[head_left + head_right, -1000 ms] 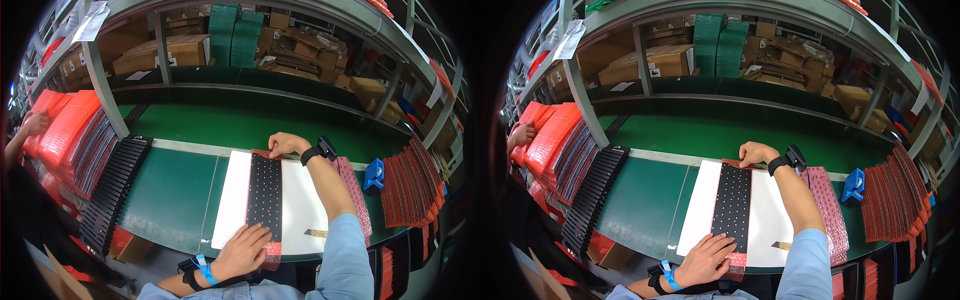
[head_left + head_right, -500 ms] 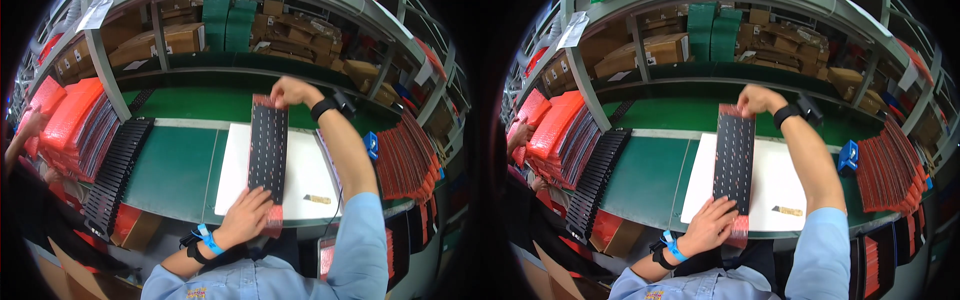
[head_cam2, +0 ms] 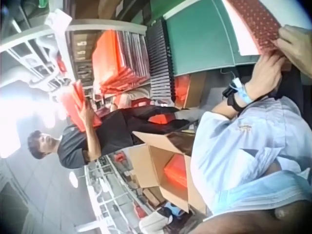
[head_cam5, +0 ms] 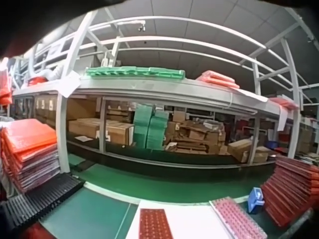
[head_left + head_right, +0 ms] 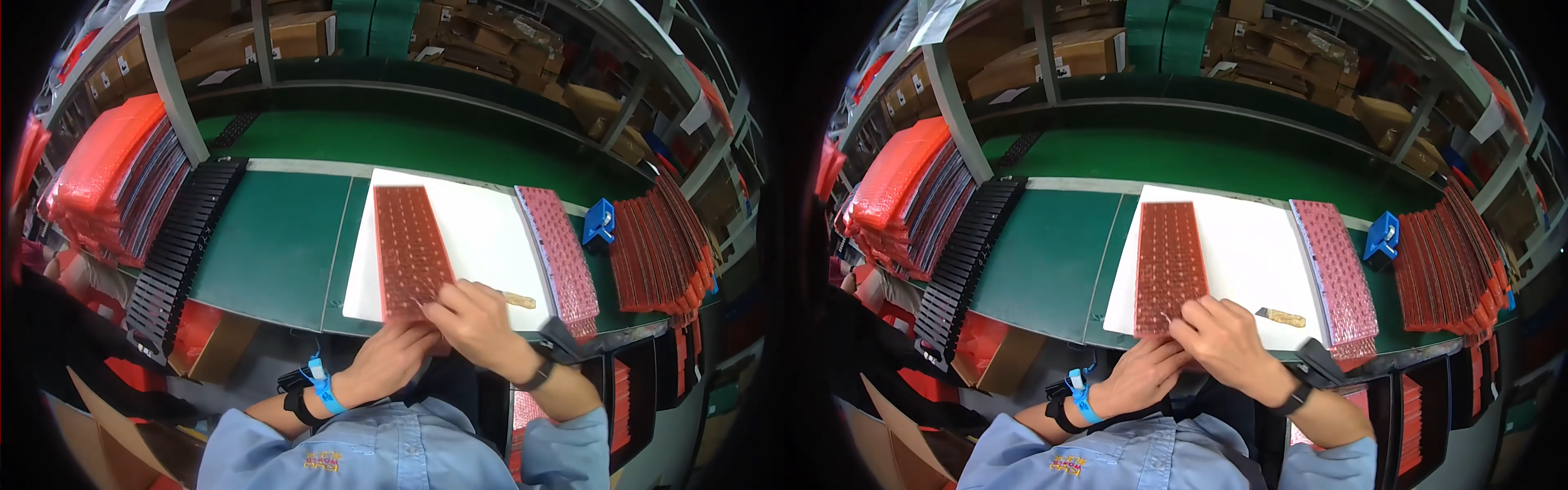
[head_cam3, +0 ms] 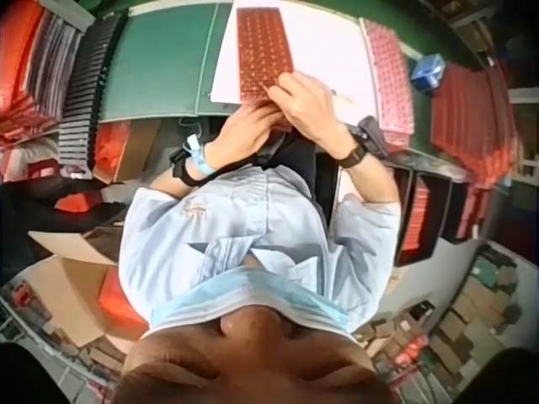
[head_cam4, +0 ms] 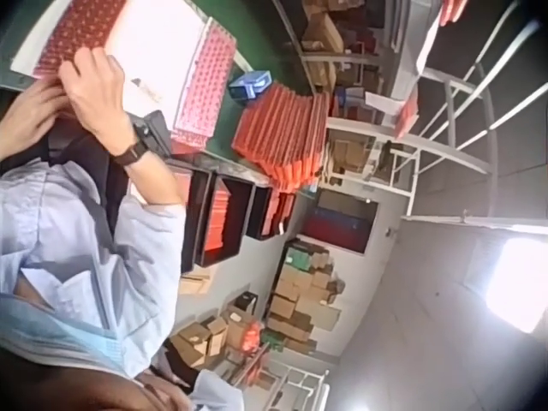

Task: The person wraps circuit boards in bubble wrap by hand, placing each board onto a sheet, folding the wrap over, and securing it with tape. They stack the wrapped boards together and place the bundle into a black bin.

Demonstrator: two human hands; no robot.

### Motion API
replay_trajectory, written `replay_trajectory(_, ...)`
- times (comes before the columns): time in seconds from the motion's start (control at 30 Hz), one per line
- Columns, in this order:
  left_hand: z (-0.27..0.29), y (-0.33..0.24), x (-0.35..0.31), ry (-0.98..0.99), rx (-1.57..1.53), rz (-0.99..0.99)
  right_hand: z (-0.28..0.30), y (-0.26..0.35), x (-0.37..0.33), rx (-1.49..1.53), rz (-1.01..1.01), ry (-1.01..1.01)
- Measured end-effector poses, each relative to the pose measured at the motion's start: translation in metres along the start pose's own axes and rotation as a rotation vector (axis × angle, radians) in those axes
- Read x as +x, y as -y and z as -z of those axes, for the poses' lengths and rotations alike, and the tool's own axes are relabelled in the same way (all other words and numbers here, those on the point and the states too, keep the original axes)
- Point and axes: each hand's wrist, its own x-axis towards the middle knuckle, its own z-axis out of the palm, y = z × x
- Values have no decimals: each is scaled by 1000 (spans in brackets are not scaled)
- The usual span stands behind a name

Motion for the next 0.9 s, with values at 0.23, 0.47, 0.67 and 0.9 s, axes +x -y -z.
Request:
replay_trajectory(0.23,-9,3,-11,-133,-93,-96,-61,-15,2,84,-97,-24)
replay_trajectory(0.47,-10,3,-13,-178,-174,-51,-38,-55,28,575,-335,658)
replay_trajectory(0.67,3,1,-6,-200,-154,-66,-41,-58,17,580,-351,679)
replay_trajectory(0.9,46,20,34,-207,236,77,-22,21,-21,203,-345,247)
